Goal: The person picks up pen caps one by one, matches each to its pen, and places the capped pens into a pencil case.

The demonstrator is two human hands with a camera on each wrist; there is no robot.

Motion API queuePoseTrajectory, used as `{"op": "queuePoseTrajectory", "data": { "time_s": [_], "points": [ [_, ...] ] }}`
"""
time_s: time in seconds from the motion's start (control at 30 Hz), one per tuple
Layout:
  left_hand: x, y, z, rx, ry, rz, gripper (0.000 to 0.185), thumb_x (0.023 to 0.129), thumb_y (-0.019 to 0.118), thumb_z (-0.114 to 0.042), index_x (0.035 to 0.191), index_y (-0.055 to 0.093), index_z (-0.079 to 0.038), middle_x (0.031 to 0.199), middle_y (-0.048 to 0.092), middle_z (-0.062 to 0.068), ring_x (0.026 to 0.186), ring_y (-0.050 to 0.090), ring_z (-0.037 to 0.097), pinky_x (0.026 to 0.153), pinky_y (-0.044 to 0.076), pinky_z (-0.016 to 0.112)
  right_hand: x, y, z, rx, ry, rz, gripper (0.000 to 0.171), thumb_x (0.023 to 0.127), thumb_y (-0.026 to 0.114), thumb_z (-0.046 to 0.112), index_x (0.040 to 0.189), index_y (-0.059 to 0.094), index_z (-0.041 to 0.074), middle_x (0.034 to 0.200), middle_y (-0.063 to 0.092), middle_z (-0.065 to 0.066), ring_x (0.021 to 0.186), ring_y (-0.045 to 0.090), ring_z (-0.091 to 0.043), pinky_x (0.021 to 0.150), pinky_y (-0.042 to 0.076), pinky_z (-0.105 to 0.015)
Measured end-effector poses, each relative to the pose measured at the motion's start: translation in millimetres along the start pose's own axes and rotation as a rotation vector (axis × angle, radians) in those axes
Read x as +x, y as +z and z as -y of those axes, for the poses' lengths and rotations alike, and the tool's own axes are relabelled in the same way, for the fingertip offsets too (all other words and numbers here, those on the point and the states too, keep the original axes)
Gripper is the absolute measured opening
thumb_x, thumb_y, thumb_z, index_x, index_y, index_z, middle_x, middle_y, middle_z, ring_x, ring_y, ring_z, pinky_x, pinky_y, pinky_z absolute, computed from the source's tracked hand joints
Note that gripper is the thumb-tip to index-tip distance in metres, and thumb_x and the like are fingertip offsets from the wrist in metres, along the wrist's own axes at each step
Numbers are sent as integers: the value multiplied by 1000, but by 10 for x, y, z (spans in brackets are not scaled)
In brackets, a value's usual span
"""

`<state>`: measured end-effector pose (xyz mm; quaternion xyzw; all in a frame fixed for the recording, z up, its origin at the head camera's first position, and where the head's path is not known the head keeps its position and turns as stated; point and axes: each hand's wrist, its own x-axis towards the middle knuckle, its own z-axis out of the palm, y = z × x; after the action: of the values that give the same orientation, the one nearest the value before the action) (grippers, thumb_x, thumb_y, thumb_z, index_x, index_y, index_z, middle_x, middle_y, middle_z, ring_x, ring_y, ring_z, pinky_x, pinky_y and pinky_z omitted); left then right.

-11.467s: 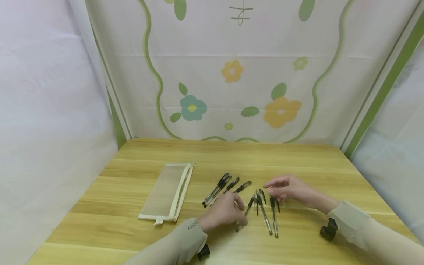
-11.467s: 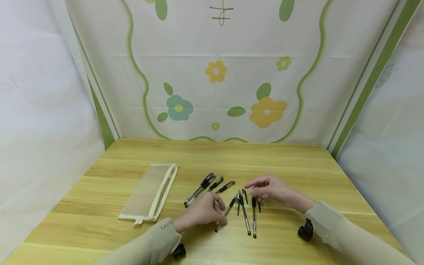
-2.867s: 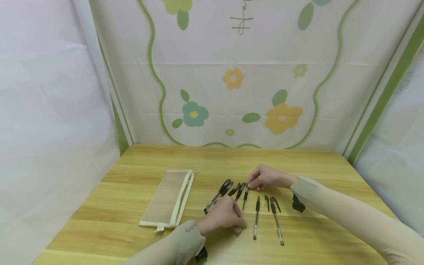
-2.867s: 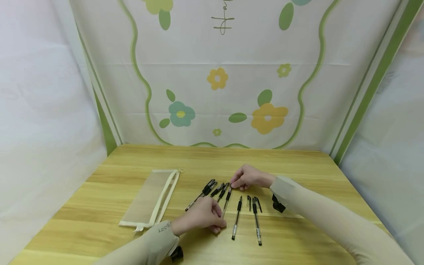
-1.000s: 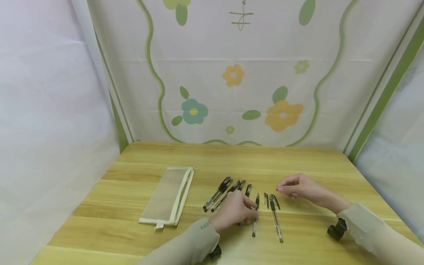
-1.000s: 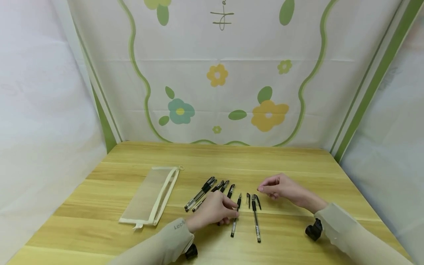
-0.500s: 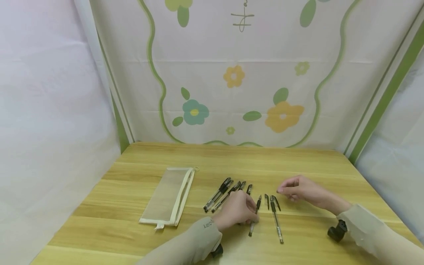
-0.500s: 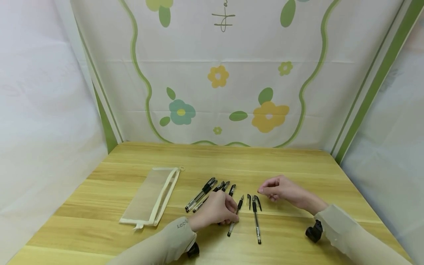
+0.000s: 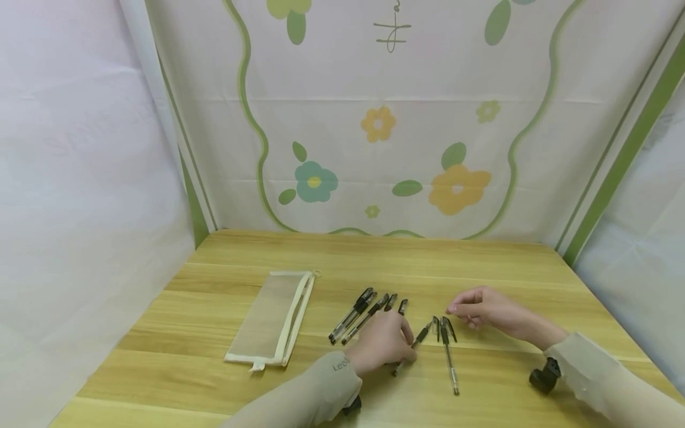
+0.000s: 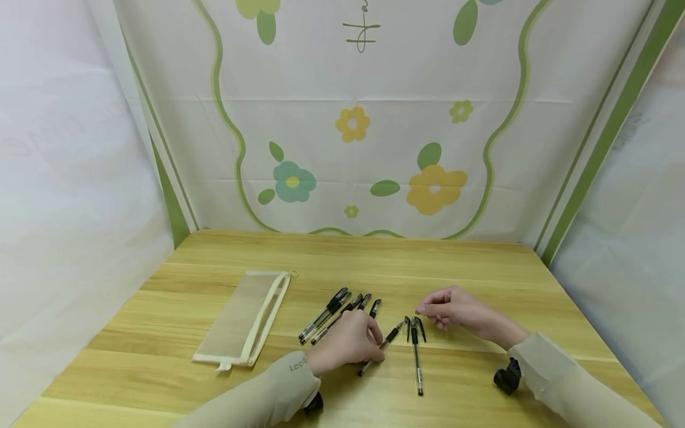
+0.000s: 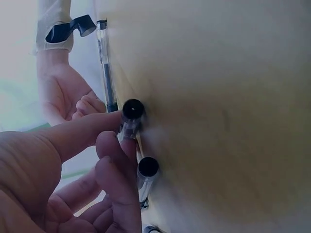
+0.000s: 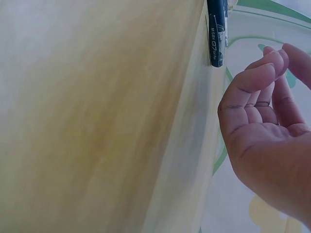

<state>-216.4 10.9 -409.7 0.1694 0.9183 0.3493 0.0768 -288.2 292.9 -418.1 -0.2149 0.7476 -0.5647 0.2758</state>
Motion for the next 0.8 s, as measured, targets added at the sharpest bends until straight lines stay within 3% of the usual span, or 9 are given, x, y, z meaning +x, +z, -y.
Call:
{"op": "queuePoseTrajectory", "data": {
  "time_s": [0.1,0.2,0.43,0.57,0.7,0.8],
  "points": [
    [0,-1,2,-18,10,5,16,65,89,-11,74,76,-16,80,71,-7,67,57,6,52,47,23,-1,3,-5,4,0,-5,32,99,60,16,116,62,-12,80,55,-3,69,52,-13,61,48,-26],
    [-9,-27,29,-100,8,25,12,69,86,-10,74,77,-15,86,72,-5,66,56,5,53,48,23,-7,16,3,-14,14,-32,34,99,61,18,117,63,-10,81,56,-6,69,51,-14,61,49,-27],
    [-55,-144,109,-350,14,86,6,81,80,-10,86,78,-7,76,68,-6,58,63,15,49,51,27,-44,121,63,-87,67,-195,40,92,70,24,119,63,-5,83,60,-11,65,51,-14,63,51,-32],
    [-105,-244,122,-425,26,83,8,82,78,-10,89,78,-8,74,67,-6,60,64,19,50,52,28,-75,208,118,-71,68,-259,44,91,72,23,121,61,-7,90,64,-15,67,52,-15,66,53,-35],
    [-151,-358,124,-504,38,94,9,85,75,-16,93,77,-13,77,70,-2,65,66,21,57,56,36,-95,278,158,-109,49,-295,43,91,72,22,120,61,-8,98,66,-21,73,57,-21,69,55,-39],
    [-164,-424,149,-579,81,108,10,88,74,-18,96,77,-13,83,71,0,70,67,21,63,57,40,-84,325,162,-144,41,-282,41,91,73,21,119,63,-7,93,66,-22,77,59,-27,70,56,-41]
  ]
}}
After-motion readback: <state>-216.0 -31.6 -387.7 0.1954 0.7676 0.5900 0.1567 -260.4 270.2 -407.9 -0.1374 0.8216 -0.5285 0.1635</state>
